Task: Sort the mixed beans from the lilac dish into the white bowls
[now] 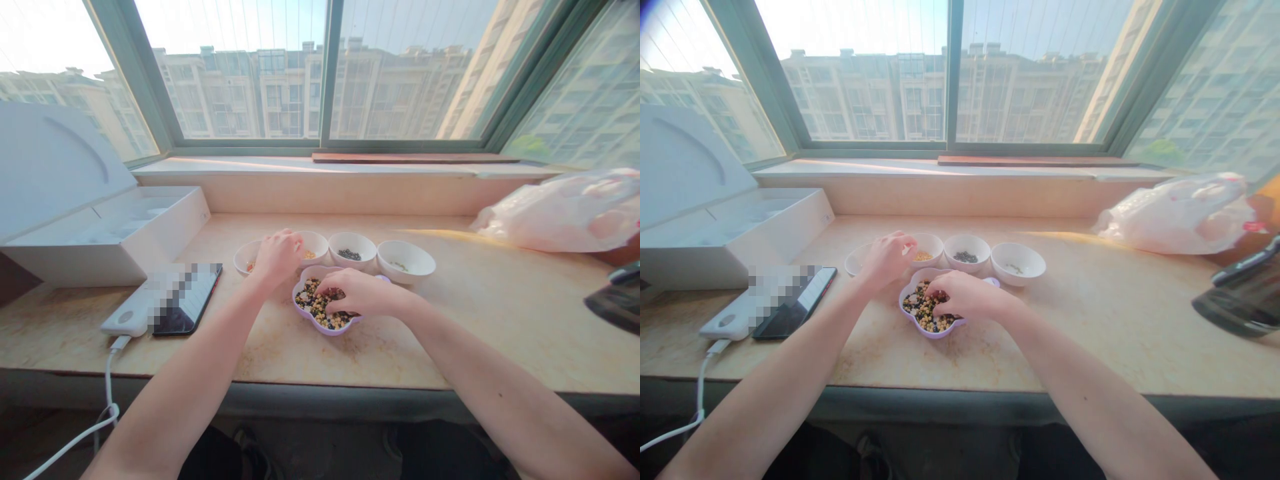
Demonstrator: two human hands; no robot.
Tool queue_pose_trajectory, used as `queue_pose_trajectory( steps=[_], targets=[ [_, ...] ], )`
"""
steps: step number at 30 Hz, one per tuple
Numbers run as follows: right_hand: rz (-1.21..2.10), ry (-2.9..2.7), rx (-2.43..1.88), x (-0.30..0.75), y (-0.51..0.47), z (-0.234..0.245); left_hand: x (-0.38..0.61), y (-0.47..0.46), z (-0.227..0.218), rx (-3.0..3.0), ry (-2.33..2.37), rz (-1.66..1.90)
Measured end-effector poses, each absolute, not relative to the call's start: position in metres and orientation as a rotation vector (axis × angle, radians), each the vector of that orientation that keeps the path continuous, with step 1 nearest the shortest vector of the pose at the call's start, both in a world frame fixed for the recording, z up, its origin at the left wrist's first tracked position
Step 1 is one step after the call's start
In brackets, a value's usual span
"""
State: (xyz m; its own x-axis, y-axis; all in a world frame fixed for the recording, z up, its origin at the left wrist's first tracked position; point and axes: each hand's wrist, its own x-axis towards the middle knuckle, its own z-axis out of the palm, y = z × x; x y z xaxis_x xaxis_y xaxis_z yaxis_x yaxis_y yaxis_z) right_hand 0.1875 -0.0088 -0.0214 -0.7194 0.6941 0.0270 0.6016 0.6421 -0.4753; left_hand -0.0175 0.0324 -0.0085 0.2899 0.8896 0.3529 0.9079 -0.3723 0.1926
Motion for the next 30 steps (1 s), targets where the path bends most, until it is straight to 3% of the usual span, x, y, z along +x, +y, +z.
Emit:
queue_pose_trajectory(
  steps=[30],
  targets=[
    [0.615, -2.557, -1.149, 0.19, -0.009, -0.015, -0.019, 0.029, -0.01, -2.555, -1.718, -0.755]
  ],
)
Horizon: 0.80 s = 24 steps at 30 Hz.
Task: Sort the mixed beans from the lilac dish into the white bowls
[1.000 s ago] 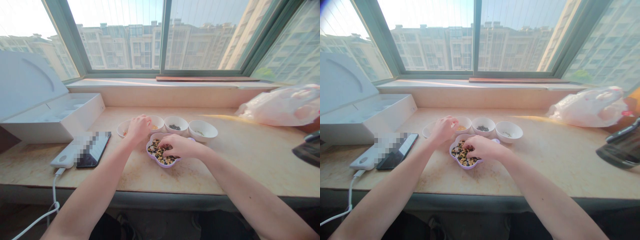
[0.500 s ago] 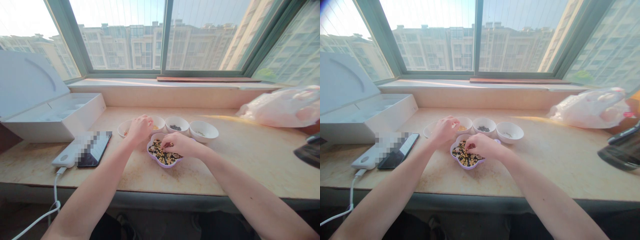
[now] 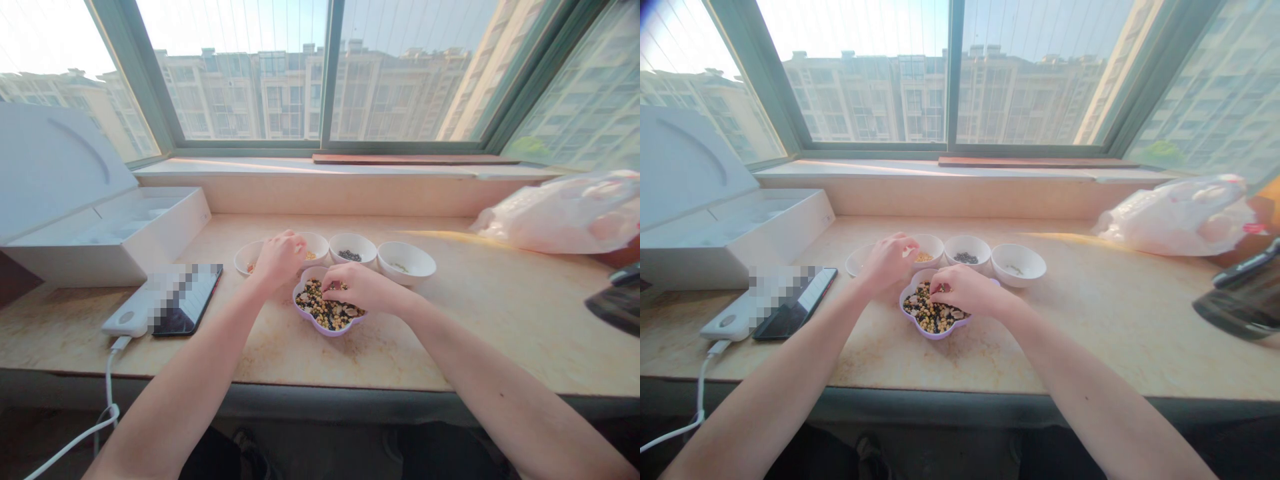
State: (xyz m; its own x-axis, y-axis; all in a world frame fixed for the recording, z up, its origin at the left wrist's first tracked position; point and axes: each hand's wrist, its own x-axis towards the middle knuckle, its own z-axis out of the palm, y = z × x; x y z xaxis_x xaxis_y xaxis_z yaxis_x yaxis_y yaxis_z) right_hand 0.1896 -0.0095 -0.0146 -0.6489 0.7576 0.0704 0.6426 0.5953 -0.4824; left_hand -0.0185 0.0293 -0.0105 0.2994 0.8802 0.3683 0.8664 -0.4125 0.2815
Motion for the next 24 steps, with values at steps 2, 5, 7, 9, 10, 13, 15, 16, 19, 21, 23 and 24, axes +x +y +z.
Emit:
queue_pose_trajectory(
  steps=[2, 5, 7, 9, 10, 13, 15, 16, 19, 21, 23, 24],
  targets=[
    [0.592, -2.565, -1.141, 0.19, -0.01, -0.013, -0.019, 0.03, -0.01, 2.504, 1.687, 0.754],
    [0.559, -2.58, -1.126, 0.191, -0.009, -0.013, -0.022, 0.031, -0.01, 2.475, 1.683, 0.791],
    [0.561, -2.574, -1.115, 0.191, -0.008, -0.014, -0.024, 0.032, -0.01, 2.45, 1.67, 0.824],
    [0.568, -2.567, -1.101, 0.191, -0.008, -0.016, -0.025, 0.032, -0.009, 2.429, 1.65, 0.862],
    [0.569, -2.564, -1.091, 0.19, -0.008, -0.016, -0.025, 0.032, -0.009, 2.422, 1.637, 0.878],
    [0.568, -2.536, -1.077, 0.19, -0.009, -0.015, -0.023, 0.028, -0.007, 2.43, 1.575, 0.88],
    [0.556, -2.477, -1.126, 0.193, -0.009, -0.012, -0.021, 0.023, -0.005, 2.465, 1.495, 0.83],
    [0.537, -2.434, -1.175, 0.196, -0.008, -0.009, -0.019, 0.02, -0.003, 2.492, 1.433, 0.784],
    [0.394, -2.265, -1.371, 0.214, -0.003, 0.002, -0.012, 0.007, 0.0, 2.597, 1.214, 0.572],
    [0.291, -2.147, -1.47, 0.231, 0.003, 0.009, -0.007, -0.001, 0.002, 2.663, 1.047, 0.419],
    [0.185, -2.079, -1.603, 0.25, 0.01, 0.016, -0.004, -0.006, 0.002, 2.695, 0.909, 0.318],
    [0.132, -2.046, -1.693, 0.26, 0.014, 0.018, -0.003, -0.008, 0.002, 2.703, 0.865, 0.276]
  ],
)
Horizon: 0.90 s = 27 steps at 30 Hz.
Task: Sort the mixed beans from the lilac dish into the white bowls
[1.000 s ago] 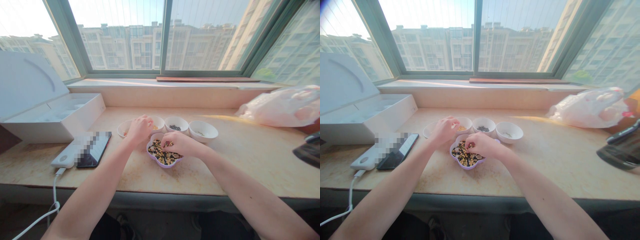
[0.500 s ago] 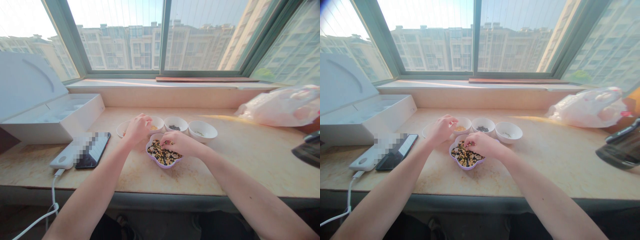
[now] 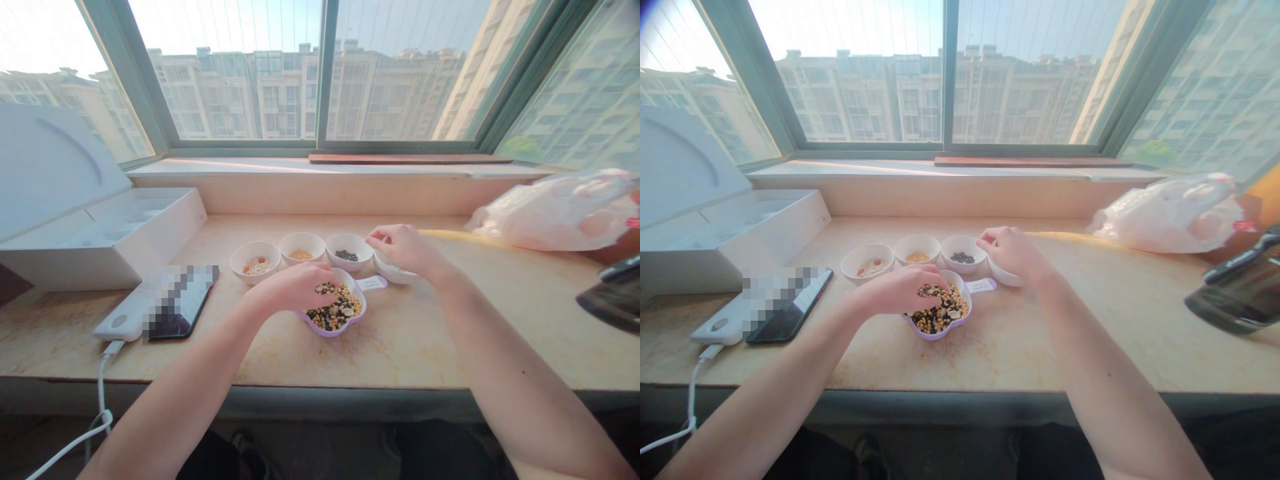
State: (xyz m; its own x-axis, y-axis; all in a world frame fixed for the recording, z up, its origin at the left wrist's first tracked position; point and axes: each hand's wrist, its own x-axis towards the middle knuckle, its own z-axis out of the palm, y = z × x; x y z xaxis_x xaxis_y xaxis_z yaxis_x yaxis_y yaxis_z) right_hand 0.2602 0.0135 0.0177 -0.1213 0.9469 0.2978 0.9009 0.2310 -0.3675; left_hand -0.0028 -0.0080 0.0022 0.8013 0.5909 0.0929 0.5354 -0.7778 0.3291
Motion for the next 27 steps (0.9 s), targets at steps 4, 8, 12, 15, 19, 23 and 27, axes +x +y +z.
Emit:
queue_pose_trajectory(
  steps=[4, 8, 12, 15, 19, 23, 27],
  targets=[
    [0.157, -2.069, -1.985, 0.294, 0.026, 0.018, -0.001, -0.01, -0.001, 2.705, 0.825, 0.184],
    [0.275, -2.133, -2.128, 0.312, 0.035, 0.012, 0.002, -0.006, -0.007, 2.735, 0.799, 0.158],
    [0.367, -2.124, -2.24, 0.313, 0.037, 0.011, 0.007, -0.001, -0.013, 2.741, 0.762, 0.158],
    [0.377, -2.091, -2.257, 0.308, 0.035, 0.013, 0.008, 0.002, -0.015, 2.719, 0.763, 0.147],
    [0.342, -2.084, -2.255, 0.301, 0.031, 0.015, 0.007, 0.003, -0.017, 2.655, 0.787, 0.201],
    [0.307, -2.089, -2.247, 0.296, 0.029, 0.017, 0.006, 0.002, -0.018, 2.658, 0.786, 0.258],
    [0.277, -2.068, -2.234, 0.295, 0.028, 0.017, 0.006, 0.001, -0.017, 2.671, 0.801, 0.272]
  ],
)
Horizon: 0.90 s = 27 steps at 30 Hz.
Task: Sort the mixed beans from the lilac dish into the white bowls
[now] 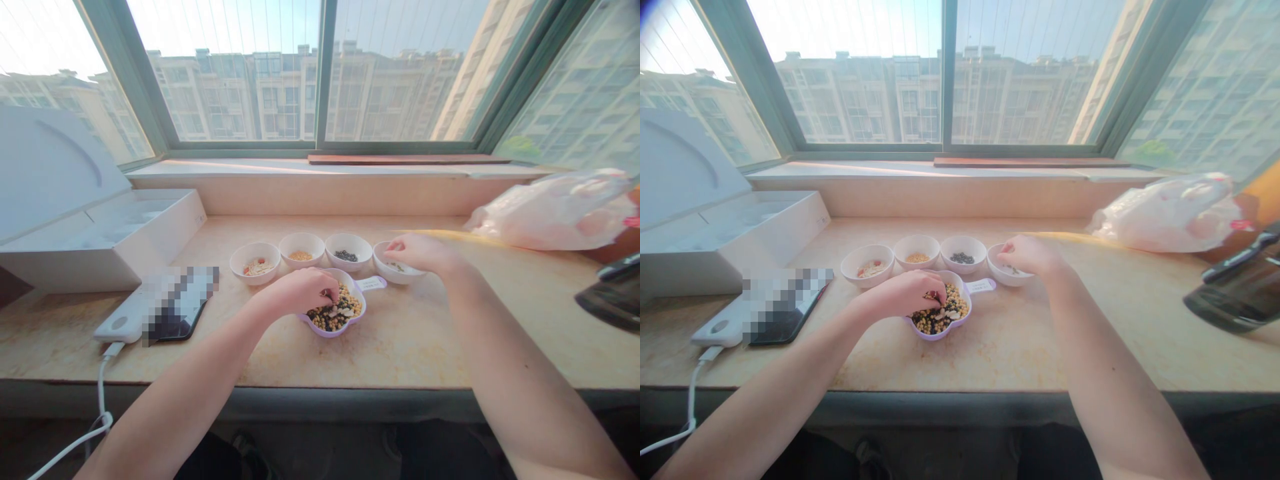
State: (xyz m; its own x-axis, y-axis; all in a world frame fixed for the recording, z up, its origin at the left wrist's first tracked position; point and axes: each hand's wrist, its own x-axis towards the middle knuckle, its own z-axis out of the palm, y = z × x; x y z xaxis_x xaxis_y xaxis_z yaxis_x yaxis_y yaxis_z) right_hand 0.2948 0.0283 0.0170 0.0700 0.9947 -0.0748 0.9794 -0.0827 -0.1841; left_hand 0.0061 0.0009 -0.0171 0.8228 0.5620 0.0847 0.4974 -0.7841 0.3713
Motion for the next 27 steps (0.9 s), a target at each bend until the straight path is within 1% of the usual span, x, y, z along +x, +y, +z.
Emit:
queue_pose_trajectory(
  steps=[10, 13, 16, 17, 19, 22, 24, 27],
  targets=[
    [0.184, -1.966, -2.217, 0.294, 0.027, 0.016, 0.005, 0.004, -0.011, 2.632, 0.845, 0.229],
    [0.167, -1.95, -2.094, 0.286, 0.025, 0.016, 0.006, 0.003, -0.01, 2.66, 0.869, 0.299],
    [0.227, -1.954, -1.821, 0.27, 0.02, 0.015, 0.006, 0.002, -0.01, 2.653, 0.961, 0.447],
    [0.314, -1.968, -1.699, 0.264, 0.017, 0.014, 0.005, 0.001, -0.01, 2.646, 0.999, 0.512],
    [0.61, -2.022, -1.495, 0.25, 0.011, 0.012, 0.005, 0.002, -0.01, 2.628, 1.051, 0.653],
    [1.06, -2.086, -1.319, 0.231, 0.002, 0.007, 0.004, 0.004, -0.011, 2.584, 1.039, 0.85],
    [1.228, -2.114, -1.192, 0.22, -0.002, 0.003, 0.004, 0.005, -0.013, 2.568, 1.007, 0.928],
    [1.342, -2.002, -1.094, 0.208, -0.003, -0.004, 0.003, 0.007, -0.014, 2.586, 0.987, 0.975]
  ],
)
